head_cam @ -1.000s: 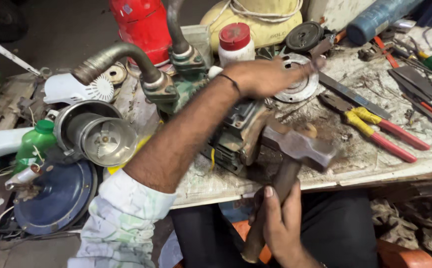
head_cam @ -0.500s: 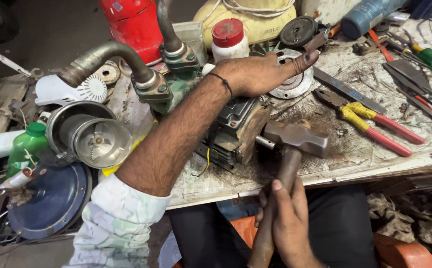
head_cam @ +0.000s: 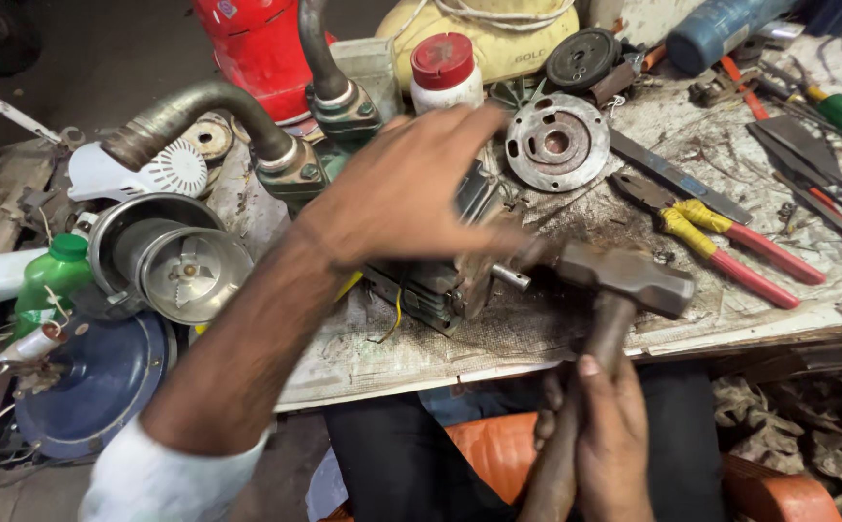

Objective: The person works on a green electric water pump on a cluttered workbench. They use pliers to work on the pump body, rotate the unit, fit and press a round cover onto the shaft, then use a file and a hammer to tap and free the pump housing from the motor shaft.

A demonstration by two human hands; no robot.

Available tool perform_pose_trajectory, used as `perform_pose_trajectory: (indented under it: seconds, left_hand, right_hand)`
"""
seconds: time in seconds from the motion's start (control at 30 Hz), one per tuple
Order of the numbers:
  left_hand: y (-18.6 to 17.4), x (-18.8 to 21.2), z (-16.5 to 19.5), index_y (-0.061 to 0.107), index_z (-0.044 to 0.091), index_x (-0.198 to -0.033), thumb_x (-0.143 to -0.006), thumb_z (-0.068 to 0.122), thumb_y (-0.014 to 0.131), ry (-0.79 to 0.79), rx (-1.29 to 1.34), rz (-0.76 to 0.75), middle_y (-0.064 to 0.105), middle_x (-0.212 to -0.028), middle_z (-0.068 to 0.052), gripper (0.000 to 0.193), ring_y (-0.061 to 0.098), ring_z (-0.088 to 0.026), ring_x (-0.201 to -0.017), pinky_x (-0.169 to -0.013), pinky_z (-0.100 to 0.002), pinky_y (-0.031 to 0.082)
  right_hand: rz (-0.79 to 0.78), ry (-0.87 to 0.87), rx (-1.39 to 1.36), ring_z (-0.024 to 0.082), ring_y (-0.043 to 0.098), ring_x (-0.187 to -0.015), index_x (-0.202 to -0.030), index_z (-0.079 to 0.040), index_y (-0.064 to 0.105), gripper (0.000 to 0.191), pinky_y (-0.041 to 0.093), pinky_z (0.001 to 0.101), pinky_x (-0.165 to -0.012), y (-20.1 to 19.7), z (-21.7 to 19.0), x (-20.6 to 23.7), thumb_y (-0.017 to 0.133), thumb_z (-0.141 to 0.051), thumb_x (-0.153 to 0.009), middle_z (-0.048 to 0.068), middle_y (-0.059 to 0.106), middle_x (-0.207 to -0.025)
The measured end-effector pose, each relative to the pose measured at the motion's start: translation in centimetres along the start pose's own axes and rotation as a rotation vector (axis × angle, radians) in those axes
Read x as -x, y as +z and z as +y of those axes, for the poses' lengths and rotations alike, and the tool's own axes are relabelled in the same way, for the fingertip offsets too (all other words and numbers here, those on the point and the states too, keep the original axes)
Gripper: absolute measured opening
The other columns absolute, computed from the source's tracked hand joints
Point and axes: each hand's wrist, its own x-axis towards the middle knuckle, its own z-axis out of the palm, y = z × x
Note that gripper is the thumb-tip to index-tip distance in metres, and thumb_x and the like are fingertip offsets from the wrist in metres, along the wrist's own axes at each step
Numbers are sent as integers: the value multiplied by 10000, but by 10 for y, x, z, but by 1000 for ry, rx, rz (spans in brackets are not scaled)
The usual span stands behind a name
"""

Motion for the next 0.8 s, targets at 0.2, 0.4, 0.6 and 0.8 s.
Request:
perform_pose_trajectory:
  seconds: [0.2,0.4,0.6,0.8]
  left_hand:
    - [10,28,-9,607,4,-1342,-762,745,833,-20,-39,-72,651,-1131,-190,968,630,-370,-1165,-1012,-449,533]
    - [17,9,9,666,-12,-1250,-814,512,798,-19,-111,131,678,-941,-201,694,681,-387,-999,-854,-455,596]
    - [38,-19,32,689,-49,-1204,-766,485,785,-372,-129,99,654,-714,-172,697,689,-335,-776,-623,-488,591]
    - [32,-22,42,659,-6,-1216,-650,503,863,-379,-148,140,662,-981,-209,787,641,-375,-993,-805,-494,557]
  right_hand:
    - [24,-91,-62,187,522,-491,-1155,-72,439,244,465,312,-410,-31,-12,-9,534,-254,-1022,116,513,-745]
    - [-35,-160,-69,210,547,-520,-1244,-15,456,317,479,320,-414,-56,-35,-17,562,-227,-1034,146,520,-782]
    - [-8,-144,15,190,528,-549,-1233,8,459,321,477,320,-449,-73,-61,-27,552,-236,-1045,143,529,-822]
    - [89,-24,25,190,544,-488,-1221,-63,455,323,471,326,-395,-54,-57,-22,558,-288,-1013,108,547,-758]
